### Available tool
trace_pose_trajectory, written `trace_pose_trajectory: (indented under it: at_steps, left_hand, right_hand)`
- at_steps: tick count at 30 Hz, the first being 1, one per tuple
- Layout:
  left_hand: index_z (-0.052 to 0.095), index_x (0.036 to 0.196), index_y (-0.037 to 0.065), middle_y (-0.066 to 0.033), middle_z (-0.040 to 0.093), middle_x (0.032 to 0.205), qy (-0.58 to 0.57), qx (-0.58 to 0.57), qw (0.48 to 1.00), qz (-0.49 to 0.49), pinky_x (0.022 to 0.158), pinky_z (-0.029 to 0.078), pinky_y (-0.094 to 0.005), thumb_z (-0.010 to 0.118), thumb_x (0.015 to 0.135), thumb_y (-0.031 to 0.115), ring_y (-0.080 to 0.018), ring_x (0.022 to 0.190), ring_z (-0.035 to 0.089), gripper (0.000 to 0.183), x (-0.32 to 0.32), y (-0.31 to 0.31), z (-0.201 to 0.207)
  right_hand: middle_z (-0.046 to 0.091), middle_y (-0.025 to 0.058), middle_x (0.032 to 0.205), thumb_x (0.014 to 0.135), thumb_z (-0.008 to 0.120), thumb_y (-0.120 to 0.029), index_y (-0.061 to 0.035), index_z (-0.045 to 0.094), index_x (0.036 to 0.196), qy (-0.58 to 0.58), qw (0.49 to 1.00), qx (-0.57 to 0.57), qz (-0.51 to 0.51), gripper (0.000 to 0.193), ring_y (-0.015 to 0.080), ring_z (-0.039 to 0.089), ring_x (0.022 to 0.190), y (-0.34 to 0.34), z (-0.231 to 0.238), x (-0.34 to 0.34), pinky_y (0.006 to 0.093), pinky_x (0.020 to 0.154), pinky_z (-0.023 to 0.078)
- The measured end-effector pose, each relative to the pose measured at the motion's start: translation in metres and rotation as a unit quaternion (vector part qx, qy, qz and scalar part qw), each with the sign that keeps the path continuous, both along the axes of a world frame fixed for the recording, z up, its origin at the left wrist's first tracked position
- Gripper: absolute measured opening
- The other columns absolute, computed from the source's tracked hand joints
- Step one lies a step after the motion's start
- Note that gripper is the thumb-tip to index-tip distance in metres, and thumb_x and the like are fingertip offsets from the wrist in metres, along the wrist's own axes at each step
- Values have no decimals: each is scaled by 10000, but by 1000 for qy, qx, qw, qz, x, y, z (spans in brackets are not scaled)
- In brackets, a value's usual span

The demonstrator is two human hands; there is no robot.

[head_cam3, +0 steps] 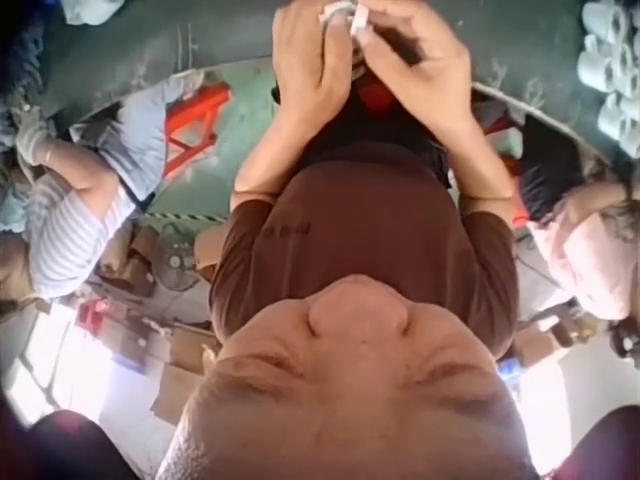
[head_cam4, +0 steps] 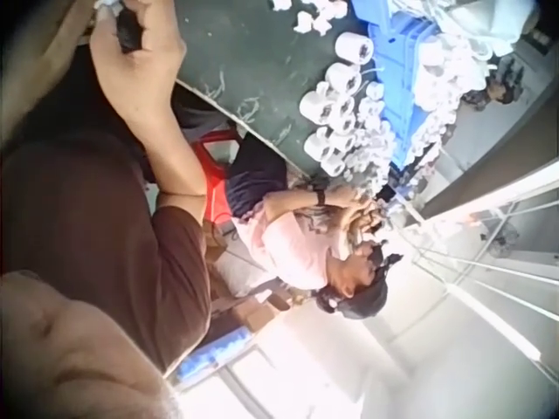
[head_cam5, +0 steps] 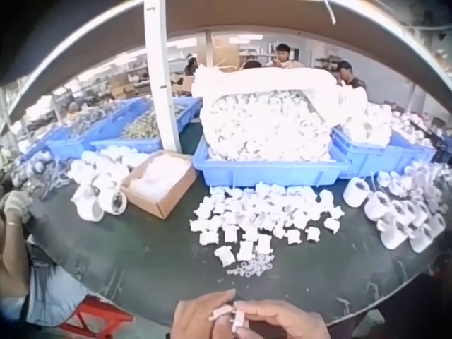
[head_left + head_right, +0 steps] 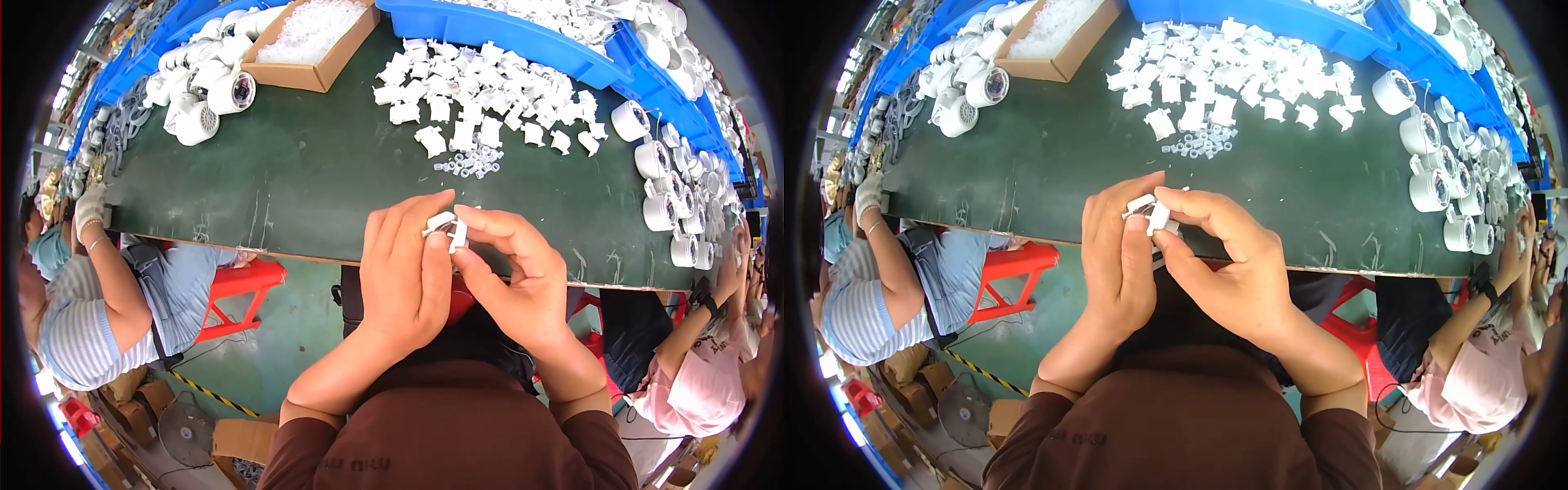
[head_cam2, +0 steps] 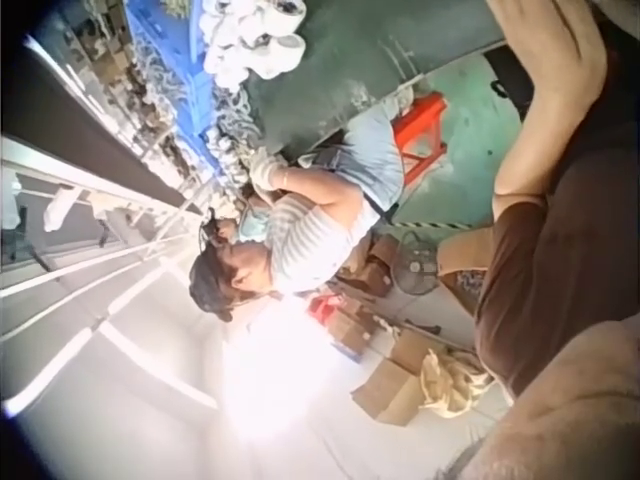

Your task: The person picks up a white plastic component and a small wire, inserts the wire into the component, and then presses a small white cap onto it. After repeating this assembly for several units, the person reaches into a blue bin to gather more plastic components.

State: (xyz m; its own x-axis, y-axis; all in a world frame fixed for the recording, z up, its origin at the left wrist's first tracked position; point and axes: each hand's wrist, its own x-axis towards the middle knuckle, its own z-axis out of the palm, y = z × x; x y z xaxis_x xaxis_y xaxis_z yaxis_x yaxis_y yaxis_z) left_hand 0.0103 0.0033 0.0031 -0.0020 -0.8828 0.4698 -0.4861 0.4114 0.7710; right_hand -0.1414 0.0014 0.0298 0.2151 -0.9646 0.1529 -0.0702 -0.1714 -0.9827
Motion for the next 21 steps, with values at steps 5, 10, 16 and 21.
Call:
trace_pose_trajectory:
  at_steps: [5, 10, 16, 21]
  left_hand:
    - [624, 1194, -23, -178, 654, 1126, -6, -42, 999, 0, 843, 466, -423, 442, 976, 175, -342, 932, 572, 346, 0, -2, -8]
    - [631, 1158, -17, -165, 664, 1085, -20, -64, 998, 11, 825, 463, -418, 449, 975, 243, -338, 904, 575, 366, -5, -3, -12]
    - [629, 1140, -3, -141, 668, 1073, -30, -75, 997, 2, 811, 458, -401, 486, 963, 268, -323, 903, 582, 353, -2, -4, -13]
    - [611, 1150, 25, -122, 669, 1062, -7, -92, 996, -19, 801, 474, -390, 689, 848, 151, -304, 891, 588, 336, 3, -6, -16]
  right_hand:
    - [693, 100, 1173, 880, 718, 66, 5, 653, 1239, 16, 998, -53, -16, 370, 143, 684, 1035, 1, -9, 2, 267, 847, 560]
    - [651, 78, 1120, 879, 672, 120, 12, 628, 1276, 54, 991, -109, -61, 414, 149, 621, 1023, 13, -13, 9, 278, 915, 495]
    - [648, 74, 1113, 887, 671, 99, -1, 628, 1280, 59, 981, -167, -84, 409, 169, 580, 1010, 12, -23, 14, 311, 919, 469]
    - [688, 109, 1034, 915, 673, 72, 7, 685, 1133, -189, 974, 89, -84, 228, 170, 639, 893, 11, -7, 18, 282, 785, 523]
